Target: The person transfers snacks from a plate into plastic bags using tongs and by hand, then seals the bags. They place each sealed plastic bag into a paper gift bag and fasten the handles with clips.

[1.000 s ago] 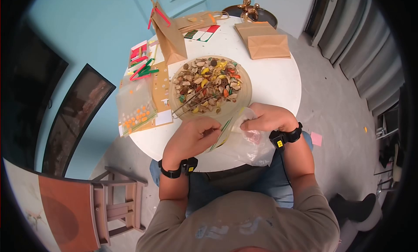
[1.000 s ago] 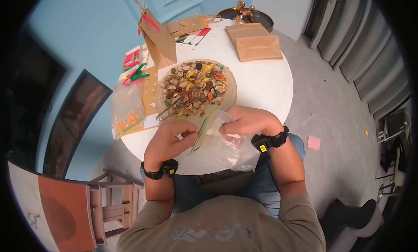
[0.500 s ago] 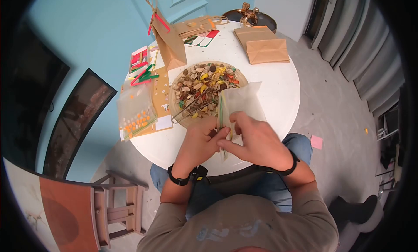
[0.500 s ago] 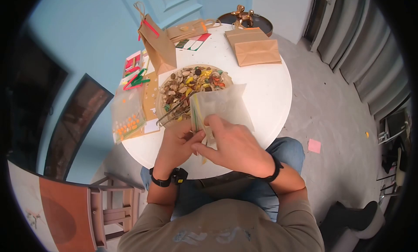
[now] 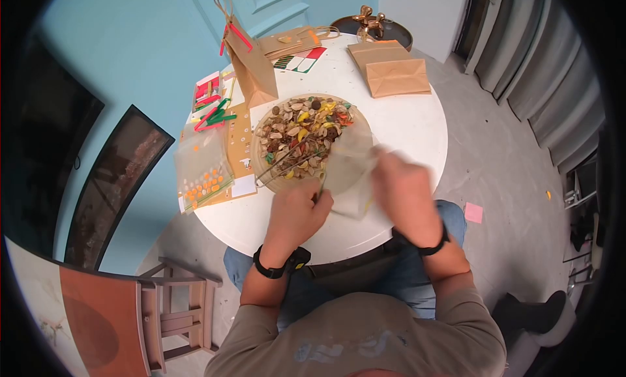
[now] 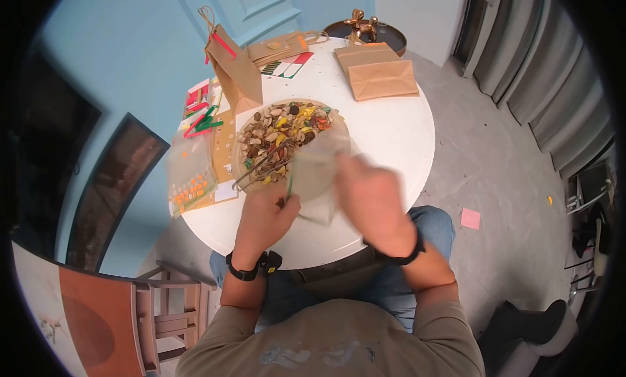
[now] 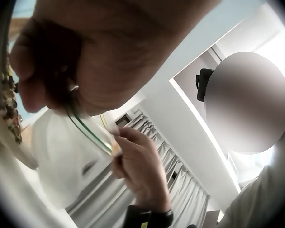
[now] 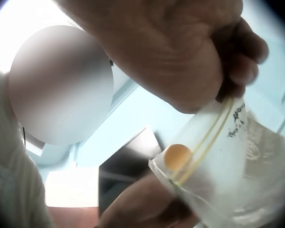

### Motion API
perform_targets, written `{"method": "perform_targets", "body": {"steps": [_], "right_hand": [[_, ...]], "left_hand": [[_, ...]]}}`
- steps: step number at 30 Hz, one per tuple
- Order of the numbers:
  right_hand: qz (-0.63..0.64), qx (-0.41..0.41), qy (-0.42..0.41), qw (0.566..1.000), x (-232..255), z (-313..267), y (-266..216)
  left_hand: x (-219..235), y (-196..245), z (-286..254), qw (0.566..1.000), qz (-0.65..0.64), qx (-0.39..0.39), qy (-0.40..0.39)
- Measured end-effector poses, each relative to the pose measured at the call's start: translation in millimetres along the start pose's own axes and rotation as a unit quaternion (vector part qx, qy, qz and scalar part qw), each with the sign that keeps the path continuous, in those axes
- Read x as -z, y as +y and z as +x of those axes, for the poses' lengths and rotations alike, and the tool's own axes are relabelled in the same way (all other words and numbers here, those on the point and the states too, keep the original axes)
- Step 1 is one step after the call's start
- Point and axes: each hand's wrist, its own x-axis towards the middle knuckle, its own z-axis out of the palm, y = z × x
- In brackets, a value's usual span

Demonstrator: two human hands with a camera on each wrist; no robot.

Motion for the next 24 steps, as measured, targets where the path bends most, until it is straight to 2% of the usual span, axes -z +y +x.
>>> {"method": "perform_targets", "body": {"steps": [1,2,3,4,5,6,8,10,14,15,17,18,20,21,24], "right_hand": [[0.043,-0.038,0.121,0.991,19.1,6.0,0.6],[0.047,-0.038,0.126,0.990,40.9,9.0,-0.3],[0.027,0.000,0.133,0.991,46.2,5.6,-4.6],[0.007,0.037,0.140,0.989,50.2,-0.8,-9.6],[0.006,0.036,0.141,0.989,54.0,-2.7,-15.5],[-0.001,0.037,0.119,0.992,56.8,-3.3,-22.6],[-0.008,0.036,0.095,0.995,57.9,-4.9,-27.7],[-0.032,0.066,0.055,0.996,56.5,-2.9,-26.6],[-0.075,0.060,0.039,0.995,50.9,-2.6,-9.9],[-0.109,0.037,0.053,0.992,51.3,-0.4,-1.7],[-0.138,-0.013,0.095,0.986,55.6,2.6,12.4],[-0.138,-0.014,0.096,0.986,56.9,4.9,13.2],[-0.137,-0.037,0.124,0.982,58.6,8.3,12.8],[-0.120,-0.041,0.112,0.986,53.3,10.0,11.7],[-0.103,-0.006,0.088,0.991,27.6,19.5,19.9]], "left_hand": [[1.7,-2.4,0.8,1.000,0.014,0.003,0.015],[2.3,-4.0,1.4,0.999,0.028,0.005,0.031],[-0.2,-3.8,0.3,0.999,0.027,0.006,0.033],[-4.5,-2.5,-1.5,0.997,0.059,-0.027,0.031],[-7.1,-1.3,-1.5,0.994,0.091,-0.060,0.028],[-7.4,-0.8,0.4,0.994,0.091,-0.062,0.027],[-7.7,-0.3,1.6,0.999,0.017,0.019,-0.027],[-8.3,-4.2,2.9,0.999,0.009,0.014,-0.031],[-2.1,12.1,3.3,0.998,-0.025,0.028,-0.049],[0.0,10.7,3.7,0.998,-0.023,0.027,-0.050],[10.8,1.5,5.4,1.000,0.006,-0.020,0.024],[17.0,-5.5,7.7,0.999,0.008,-0.021,0.023],[29.5,-21.7,12.8,0.959,0.219,-0.120,0.134],[33.3,-25.9,15.5,0.962,0.232,-0.079,0.121],[34.2,-46.8,20.2,0.941,0.301,-0.088,0.126]]}}
